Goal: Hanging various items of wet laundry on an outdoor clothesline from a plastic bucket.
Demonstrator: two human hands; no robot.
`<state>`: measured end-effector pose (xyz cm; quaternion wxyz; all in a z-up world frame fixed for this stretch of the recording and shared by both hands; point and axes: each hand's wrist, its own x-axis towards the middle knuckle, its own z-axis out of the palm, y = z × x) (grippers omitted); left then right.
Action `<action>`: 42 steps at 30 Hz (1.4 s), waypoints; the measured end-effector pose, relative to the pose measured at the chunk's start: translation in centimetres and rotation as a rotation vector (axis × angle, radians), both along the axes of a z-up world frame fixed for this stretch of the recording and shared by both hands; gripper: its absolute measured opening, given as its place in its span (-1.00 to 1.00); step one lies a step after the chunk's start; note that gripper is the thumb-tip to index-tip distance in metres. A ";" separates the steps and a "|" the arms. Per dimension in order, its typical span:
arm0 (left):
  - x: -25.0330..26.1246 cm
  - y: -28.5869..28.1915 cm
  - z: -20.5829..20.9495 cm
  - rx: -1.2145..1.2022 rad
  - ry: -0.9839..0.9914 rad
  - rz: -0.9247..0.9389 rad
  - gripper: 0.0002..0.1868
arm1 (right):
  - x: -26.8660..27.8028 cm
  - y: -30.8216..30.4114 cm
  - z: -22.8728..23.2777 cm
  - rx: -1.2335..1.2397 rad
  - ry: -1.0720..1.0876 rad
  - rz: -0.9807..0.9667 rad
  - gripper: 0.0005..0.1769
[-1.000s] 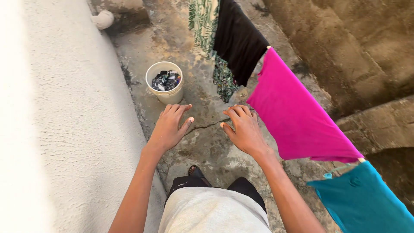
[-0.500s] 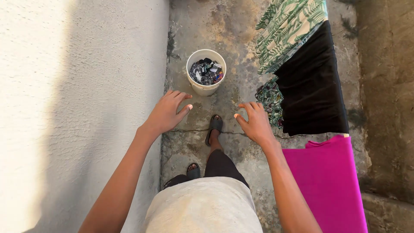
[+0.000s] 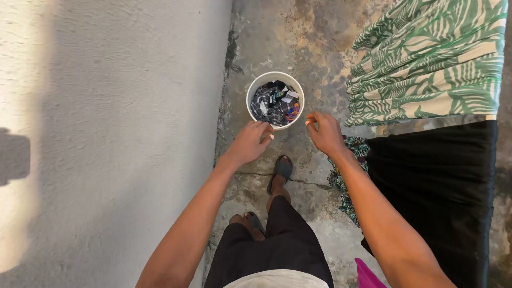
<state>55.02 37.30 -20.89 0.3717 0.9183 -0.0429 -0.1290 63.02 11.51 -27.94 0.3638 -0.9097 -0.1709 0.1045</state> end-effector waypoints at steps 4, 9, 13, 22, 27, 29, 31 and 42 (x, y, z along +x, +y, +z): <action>2.8 0.4 -5.8 -0.037 -0.016 0.060 -0.81 | 2.3 1.2 -4.2 -0.020 0.060 0.035 -0.77; 5.4 1.6 -17.2 -0.074 0.019 0.165 -0.83 | 4.7 2.5 -12.7 -0.044 0.116 0.104 -0.75; 5.8 0.2 -24.3 -0.147 0.122 0.225 -0.84 | 4.8 2.1 -18.4 -0.120 0.105 0.133 -0.78; 4.9 0.8 -33.3 -0.066 0.086 0.177 -0.86 | 5.6 5.7 -29.3 -0.190 0.102 0.222 -0.73; 4.7 1.6 -37.1 -0.048 0.064 0.177 -0.89 | 6.3 8.0 -34.6 -0.227 0.055 0.269 -0.75; 4.7 1.9 -38.4 -0.042 0.072 0.185 -0.88 | 6.6 9.1 -37.1 -0.251 0.086 0.267 -0.72; 5.6 2.7 -39.3 -0.030 0.056 0.189 -0.87 | 7.7 10.7 -39.7 -0.269 0.092 0.259 -0.70; 6.4 4.2 -37.2 -0.015 0.168 0.252 -0.80 | 5.7 14.2 -42.3 -0.154 0.273 -0.025 -0.67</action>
